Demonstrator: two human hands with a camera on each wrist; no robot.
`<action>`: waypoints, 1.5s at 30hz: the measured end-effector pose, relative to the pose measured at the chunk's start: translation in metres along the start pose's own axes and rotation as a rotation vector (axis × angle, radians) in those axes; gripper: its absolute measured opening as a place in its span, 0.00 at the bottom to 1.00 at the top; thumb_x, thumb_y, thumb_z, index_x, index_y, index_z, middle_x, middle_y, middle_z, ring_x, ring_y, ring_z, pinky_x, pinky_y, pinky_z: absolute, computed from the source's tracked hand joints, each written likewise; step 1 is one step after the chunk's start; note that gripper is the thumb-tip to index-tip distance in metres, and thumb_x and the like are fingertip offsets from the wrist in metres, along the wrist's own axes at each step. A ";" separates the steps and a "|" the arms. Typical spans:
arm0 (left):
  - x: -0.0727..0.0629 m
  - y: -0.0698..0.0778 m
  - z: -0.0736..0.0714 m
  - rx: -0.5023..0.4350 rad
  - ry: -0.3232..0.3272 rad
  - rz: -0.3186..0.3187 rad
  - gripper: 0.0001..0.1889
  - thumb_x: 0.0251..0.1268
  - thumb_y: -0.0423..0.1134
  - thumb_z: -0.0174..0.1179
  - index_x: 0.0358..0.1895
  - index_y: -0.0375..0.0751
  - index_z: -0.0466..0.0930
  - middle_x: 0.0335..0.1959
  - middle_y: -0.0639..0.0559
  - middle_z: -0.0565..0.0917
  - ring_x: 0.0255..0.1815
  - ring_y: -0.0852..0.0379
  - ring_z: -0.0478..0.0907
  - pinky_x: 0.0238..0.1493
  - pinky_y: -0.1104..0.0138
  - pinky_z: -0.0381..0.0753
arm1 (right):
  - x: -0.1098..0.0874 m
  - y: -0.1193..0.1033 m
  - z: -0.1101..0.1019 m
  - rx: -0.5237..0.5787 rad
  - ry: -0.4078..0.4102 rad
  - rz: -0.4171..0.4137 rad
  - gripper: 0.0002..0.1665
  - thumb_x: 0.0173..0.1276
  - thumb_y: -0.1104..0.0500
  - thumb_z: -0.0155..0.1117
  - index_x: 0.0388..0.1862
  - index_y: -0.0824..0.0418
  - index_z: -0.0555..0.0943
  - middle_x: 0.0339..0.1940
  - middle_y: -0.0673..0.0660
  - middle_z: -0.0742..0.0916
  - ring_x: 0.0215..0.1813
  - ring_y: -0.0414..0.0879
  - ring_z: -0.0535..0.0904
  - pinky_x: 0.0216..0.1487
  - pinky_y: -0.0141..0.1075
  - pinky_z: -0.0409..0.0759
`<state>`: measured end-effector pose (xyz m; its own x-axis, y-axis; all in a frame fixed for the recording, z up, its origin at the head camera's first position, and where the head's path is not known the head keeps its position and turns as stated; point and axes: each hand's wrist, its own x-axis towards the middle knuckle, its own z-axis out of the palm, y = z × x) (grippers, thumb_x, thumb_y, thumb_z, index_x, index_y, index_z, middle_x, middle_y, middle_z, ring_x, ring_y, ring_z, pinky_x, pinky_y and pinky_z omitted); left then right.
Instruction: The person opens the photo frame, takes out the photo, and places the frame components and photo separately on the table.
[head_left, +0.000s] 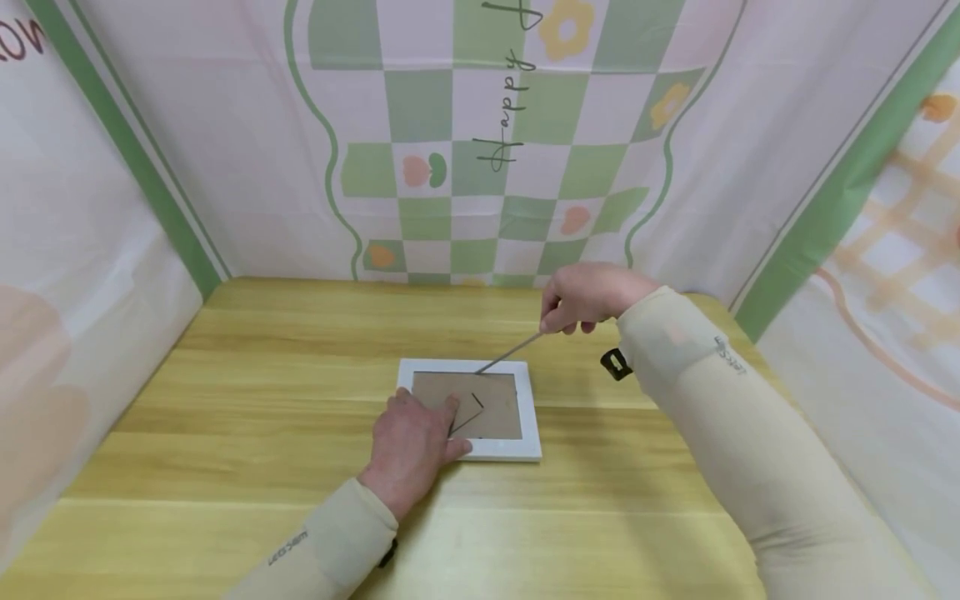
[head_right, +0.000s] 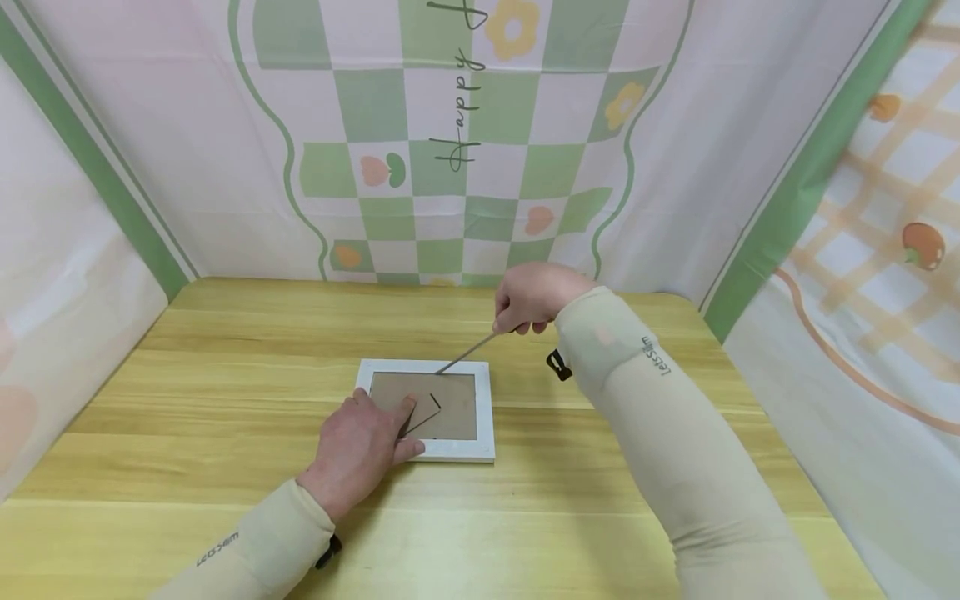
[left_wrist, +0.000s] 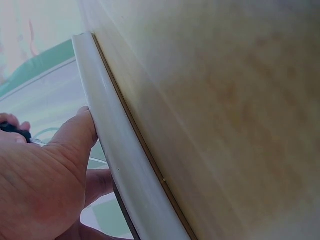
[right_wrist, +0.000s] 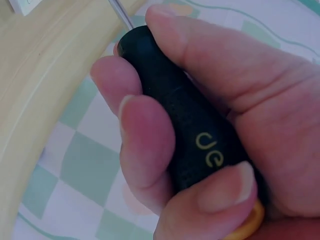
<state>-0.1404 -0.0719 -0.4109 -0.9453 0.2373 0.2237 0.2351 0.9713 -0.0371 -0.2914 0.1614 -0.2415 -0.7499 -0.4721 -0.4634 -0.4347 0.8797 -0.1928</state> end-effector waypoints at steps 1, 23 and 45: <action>0.000 0.000 0.000 0.002 0.000 -0.001 0.35 0.55 0.70 0.69 0.64 0.58 0.85 0.23 0.37 0.78 0.27 0.47 0.78 0.19 0.61 0.79 | 0.001 0.001 -0.001 0.007 -0.003 0.001 0.08 0.75 0.52 0.68 0.43 0.54 0.89 0.36 0.54 0.88 0.31 0.46 0.83 0.37 0.37 0.80; -0.001 0.002 -0.001 -0.009 0.007 0.013 0.35 0.55 0.69 0.69 0.64 0.57 0.85 0.24 0.34 0.79 0.27 0.45 0.80 0.18 0.60 0.79 | -0.048 -0.006 0.049 -0.229 0.408 -0.068 0.06 0.72 0.49 0.71 0.42 0.46 0.91 0.39 0.43 0.91 0.35 0.39 0.84 0.39 0.44 0.84; -0.002 0.000 -0.002 -0.037 0.003 0.029 0.35 0.56 0.68 0.70 0.63 0.54 0.85 0.18 0.39 0.75 0.26 0.46 0.78 0.18 0.60 0.79 | -0.048 -0.003 0.085 -0.226 0.522 -0.028 0.05 0.71 0.49 0.72 0.40 0.47 0.91 0.34 0.42 0.91 0.28 0.37 0.81 0.26 0.40 0.78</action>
<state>-0.1378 -0.0729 -0.4100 -0.9373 0.2655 0.2258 0.2707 0.9626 -0.0081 -0.2112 0.1861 -0.2925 -0.8585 -0.5112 0.0393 -0.5110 0.8594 0.0173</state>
